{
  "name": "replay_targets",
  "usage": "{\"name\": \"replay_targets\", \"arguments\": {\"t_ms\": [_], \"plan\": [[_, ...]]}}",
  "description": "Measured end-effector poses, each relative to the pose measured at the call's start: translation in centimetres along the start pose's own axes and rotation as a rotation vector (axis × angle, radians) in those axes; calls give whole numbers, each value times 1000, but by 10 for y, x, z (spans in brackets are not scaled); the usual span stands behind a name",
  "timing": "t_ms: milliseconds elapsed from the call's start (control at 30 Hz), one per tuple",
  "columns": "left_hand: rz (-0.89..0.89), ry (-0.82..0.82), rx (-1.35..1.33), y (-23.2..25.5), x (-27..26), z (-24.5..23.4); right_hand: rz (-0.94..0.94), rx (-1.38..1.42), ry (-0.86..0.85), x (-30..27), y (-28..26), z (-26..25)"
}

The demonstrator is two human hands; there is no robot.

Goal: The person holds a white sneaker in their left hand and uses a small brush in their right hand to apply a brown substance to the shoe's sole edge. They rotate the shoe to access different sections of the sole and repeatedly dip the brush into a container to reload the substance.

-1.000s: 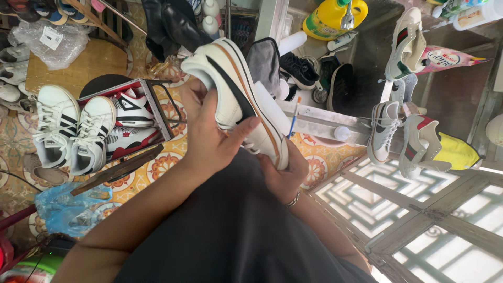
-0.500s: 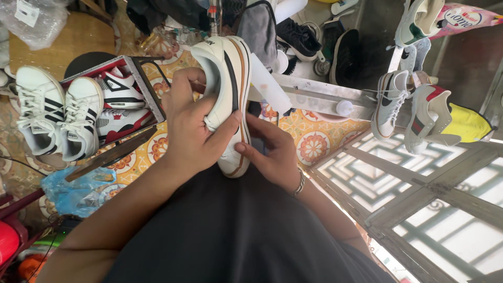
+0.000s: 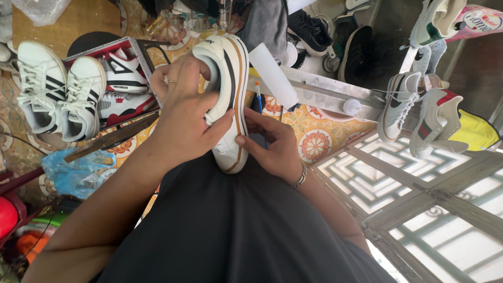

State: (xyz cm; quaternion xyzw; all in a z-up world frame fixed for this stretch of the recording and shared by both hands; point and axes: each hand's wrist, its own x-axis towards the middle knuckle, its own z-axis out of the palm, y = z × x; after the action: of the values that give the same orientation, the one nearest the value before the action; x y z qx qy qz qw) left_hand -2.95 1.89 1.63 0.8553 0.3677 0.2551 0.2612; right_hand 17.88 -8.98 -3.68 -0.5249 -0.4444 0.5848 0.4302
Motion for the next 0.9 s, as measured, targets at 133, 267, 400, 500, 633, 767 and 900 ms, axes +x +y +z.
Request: {"name": "replay_targets", "arguments": {"t_ms": [133, 267, 400, 500, 633, 767, 900], "plan": [[6, -8, -8, -1, -1, 2, 24, -5, -6, 0, 0, 0], [5, -9, -33, -3, -2, 3, -3, 30, -12, 0, 5, -2], [-4, 0, -12, -4, -4, 1, -2, 36, -45, 1, 2, -6], [-17, 3, 31, -4, -7, 1, 2, 18, -82, 2, 0, -12], [-27, 31, 122, -3, -7, 0, 37, 91, -133, 4, -3, -19], [-65, 47, 133, 3, -2, -7, -6, -46, -201, 3, -9, -20], [-99, 7, 98, 9, -2, -8, 22, -28, -256, 6, -12, -19]]}}
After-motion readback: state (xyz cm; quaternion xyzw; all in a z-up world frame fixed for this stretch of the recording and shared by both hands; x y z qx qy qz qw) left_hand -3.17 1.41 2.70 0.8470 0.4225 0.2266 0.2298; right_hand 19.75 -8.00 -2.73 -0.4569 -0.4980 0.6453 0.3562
